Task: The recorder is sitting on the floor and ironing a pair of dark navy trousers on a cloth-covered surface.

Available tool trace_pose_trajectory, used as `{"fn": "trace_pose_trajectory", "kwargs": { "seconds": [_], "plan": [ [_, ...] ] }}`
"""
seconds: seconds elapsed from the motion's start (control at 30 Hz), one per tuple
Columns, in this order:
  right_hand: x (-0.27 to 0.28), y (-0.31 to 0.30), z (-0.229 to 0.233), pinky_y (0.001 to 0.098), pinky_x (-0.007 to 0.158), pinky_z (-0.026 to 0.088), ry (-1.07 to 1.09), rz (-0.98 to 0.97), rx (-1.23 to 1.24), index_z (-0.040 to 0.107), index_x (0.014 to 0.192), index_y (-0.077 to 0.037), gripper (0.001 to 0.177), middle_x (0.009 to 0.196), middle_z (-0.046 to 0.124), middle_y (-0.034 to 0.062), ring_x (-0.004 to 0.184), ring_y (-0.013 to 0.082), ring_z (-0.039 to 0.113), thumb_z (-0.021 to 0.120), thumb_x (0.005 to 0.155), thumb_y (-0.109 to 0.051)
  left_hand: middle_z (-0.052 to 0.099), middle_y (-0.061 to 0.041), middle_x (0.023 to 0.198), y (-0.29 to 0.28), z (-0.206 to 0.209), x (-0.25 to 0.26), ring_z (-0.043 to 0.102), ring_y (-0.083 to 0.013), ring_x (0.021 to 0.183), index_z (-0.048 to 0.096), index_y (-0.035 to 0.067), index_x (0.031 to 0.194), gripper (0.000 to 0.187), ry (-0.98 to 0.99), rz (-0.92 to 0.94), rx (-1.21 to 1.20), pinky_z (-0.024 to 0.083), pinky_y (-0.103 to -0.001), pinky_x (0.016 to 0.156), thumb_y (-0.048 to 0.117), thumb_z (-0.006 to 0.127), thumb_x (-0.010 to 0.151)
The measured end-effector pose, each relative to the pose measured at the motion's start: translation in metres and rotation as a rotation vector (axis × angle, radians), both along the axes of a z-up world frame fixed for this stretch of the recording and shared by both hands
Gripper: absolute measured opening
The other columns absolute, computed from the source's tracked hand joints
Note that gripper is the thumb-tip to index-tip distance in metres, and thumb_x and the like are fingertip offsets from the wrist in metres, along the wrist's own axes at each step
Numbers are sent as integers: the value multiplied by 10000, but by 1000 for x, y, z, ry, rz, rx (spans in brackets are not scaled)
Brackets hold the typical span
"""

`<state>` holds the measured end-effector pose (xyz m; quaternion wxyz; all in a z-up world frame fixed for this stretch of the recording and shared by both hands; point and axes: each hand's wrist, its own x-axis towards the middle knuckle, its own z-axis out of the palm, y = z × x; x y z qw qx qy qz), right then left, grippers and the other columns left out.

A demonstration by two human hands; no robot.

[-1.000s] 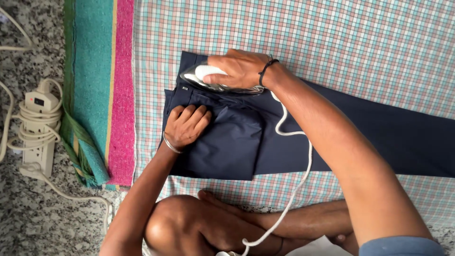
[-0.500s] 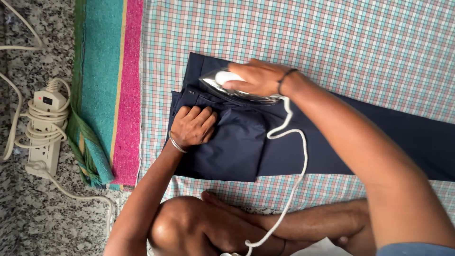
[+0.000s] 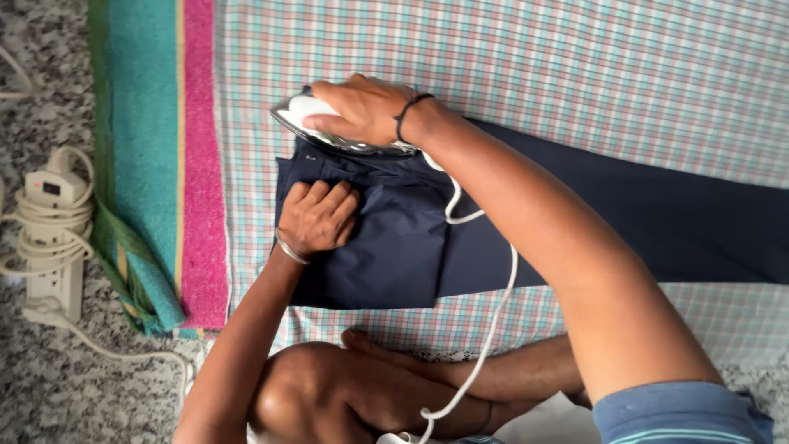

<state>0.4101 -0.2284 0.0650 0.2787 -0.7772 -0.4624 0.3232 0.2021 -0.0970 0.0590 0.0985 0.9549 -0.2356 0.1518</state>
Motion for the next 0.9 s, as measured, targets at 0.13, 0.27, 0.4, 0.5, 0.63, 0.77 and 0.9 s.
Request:
{"fn": "trace_pose_trajectory", "kwargs": {
  "seconds": [0.13, 0.27, 0.4, 0.5, 0.63, 0.77, 0.9],
  "plan": [
    [0, -68, 8, 509, 564, 464, 58, 1, -107, 524, 1148, -57, 515, 696, 635, 160, 599, 320, 627, 457, 1050, -558, 699, -35, 1106, 2, -4, 2, 586, -186, 819, 731, 99, 1069, 310, -28, -7, -4, 414, -355, 715, 276, 704, 816],
    [-20, -148, 18, 526, 551, 460, 101, -107, -261, 513, 1070, -61, 502, 667, 596, 163, 580, 321, 596, 455, 1049, -559, 701, -45, 1108, 2, -8, 1, 588, -201, 829, 728, 84, 1074, 323, -42, -22, -30, 419, -363, 737, 289, 686, 827],
    [-71, -215, 1, 529, 582, 467, 97, -331, -227, 516, 1069, -46, 457, 702, 640, 224, 642, 422, 639, 511, 1040, -502, 689, -67, 1017, -9, 10, 1, 572, -232, 783, 735, 75, 1060, 504, 22, 13, -12, 412, -389, 729, 523, 670, 838],
    [-118, -237, -14, 535, 563, 467, 45, -515, -76, 514, 1059, -42, 425, 726, 652, 231, 681, 458, 648, 546, 1033, -466, 682, -74, 1008, -28, 36, 14, 565, -238, 811, 746, 79, 1148, 614, 16, 75, 24, 401, -395, 741, 620, 685, 864],
    [-173, -229, -8, 522, 512, 471, 182, -798, -77, 482, 1025, -46, 411, 644, 628, 207, 597, 428, 663, 533, 1024, -453, 688, -4, 1148, -47, 43, 46, 617, -198, 1059, 682, 147, 1053, 302, 32, 33, 78, 427, -430, 955, 385, 750, 879],
    [-174, -204, -10, 517, 508, 458, 203, -910, -18, 467, 1004, -47, 401, 622, 620, 201, 581, 419, 664, 520, 1040, -443, 666, -10, 1052, -49, 53, 86, 624, -232, 1028, 702, 135, 1040, 250, 237, -88, 63, 416, -449, 907, 306, 783, 879],
    [-144, -175, -36, 533, 541, 477, 223, -993, 142, 458, 1027, -41, 440, 704, 655, 210, 648, 435, 671, 489, 1059, -479, 666, -28, 1111, -79, 59, 80, 626, -227, 1076, 696, 149, 1135, 271, 8, 44, 231, 422, -449, 976, 272, 740, 898]
  ]
}}
